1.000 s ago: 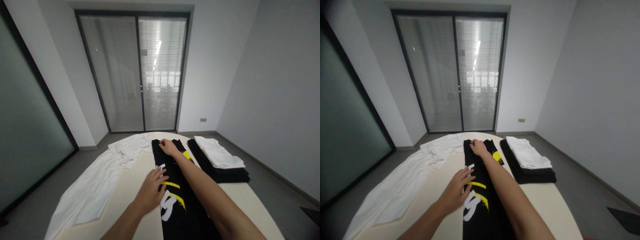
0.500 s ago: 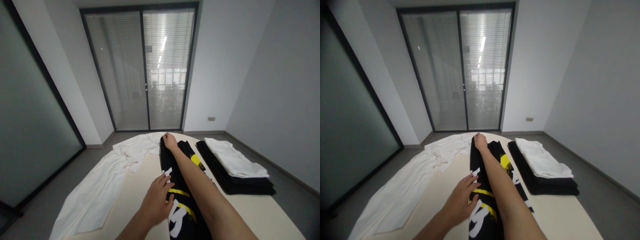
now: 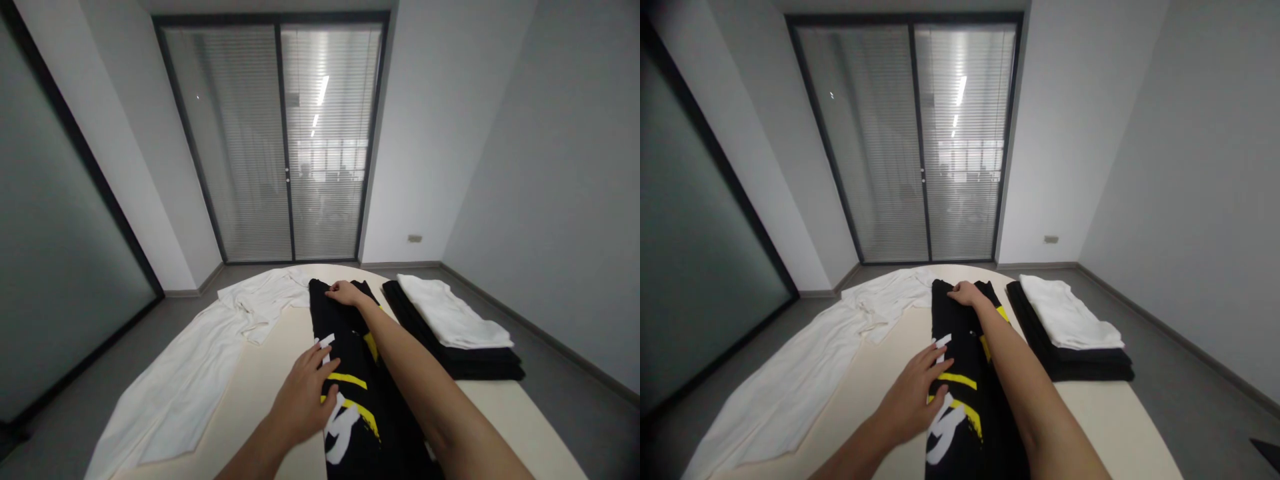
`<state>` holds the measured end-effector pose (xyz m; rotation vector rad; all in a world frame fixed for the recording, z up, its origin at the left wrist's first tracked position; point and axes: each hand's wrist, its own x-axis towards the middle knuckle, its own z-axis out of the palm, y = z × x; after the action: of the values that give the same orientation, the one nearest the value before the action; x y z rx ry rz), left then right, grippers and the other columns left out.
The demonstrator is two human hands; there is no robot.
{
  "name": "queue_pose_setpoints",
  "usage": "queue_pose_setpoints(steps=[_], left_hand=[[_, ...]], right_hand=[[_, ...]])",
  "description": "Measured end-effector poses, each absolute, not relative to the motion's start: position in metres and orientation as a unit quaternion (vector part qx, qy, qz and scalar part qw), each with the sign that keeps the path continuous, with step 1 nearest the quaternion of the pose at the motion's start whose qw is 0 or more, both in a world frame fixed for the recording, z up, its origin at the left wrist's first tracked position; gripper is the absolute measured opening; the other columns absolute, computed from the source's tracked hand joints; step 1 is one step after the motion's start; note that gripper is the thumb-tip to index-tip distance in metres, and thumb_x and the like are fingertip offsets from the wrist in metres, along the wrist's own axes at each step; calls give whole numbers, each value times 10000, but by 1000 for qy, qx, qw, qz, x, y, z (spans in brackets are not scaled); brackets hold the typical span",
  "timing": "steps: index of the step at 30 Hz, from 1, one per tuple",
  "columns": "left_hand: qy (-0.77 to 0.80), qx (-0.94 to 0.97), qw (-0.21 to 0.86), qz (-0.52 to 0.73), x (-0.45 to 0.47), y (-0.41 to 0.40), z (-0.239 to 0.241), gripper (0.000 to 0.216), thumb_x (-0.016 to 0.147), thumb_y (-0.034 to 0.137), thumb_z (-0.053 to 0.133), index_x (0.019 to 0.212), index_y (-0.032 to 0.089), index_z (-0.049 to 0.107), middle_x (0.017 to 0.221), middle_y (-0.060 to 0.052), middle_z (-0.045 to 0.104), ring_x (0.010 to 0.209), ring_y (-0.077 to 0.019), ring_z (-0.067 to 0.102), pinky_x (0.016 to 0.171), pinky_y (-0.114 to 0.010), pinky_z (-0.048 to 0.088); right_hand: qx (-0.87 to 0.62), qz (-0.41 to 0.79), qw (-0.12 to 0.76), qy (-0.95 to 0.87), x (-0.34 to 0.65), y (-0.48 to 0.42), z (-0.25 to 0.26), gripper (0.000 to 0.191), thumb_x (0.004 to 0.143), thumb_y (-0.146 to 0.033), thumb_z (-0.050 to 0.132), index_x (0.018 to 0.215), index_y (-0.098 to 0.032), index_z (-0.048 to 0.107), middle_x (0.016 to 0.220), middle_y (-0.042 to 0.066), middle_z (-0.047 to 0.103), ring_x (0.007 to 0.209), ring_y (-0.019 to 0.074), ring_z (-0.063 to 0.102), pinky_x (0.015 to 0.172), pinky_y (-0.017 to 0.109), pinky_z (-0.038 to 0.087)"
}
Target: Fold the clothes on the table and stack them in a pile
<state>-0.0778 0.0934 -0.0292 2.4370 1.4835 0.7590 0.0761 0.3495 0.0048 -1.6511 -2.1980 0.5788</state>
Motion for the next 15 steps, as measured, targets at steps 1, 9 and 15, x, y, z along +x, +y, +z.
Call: queue_pose_setpoints(steps=[1,9,15], left_hand=[[498,823,92,258,-78,94,-30,502,871,229,574,1373,232,586,1496,-87,498,1421,-307,390,1161,-557,376],[494,824,88,261,-79,93,-32,484,883,238,568,1366,240,594,1492,-85,504,1426,-308,387,1156,-555,381],[499,829,77,242,-79,91,-29,493,890,301,597,1382,272,580,1511,-77,484,1439,-332,361,1175,-595,304]], right_hand=[[-571,205,171,-776,78,346,4,253,809,-322,733,1005,-162,734,892,52,753,820,165,688,741,228,477],[-571,146,222,-777,90,313,6,255,890,-251,634,1140,-209,661,1024,46,729,940,172,661,805,249,449],[-620,87,230,-745,112,272,7,371,970,-320,446,1265,-160,605,1220,171,659,1124,288,608,945,391,431]])
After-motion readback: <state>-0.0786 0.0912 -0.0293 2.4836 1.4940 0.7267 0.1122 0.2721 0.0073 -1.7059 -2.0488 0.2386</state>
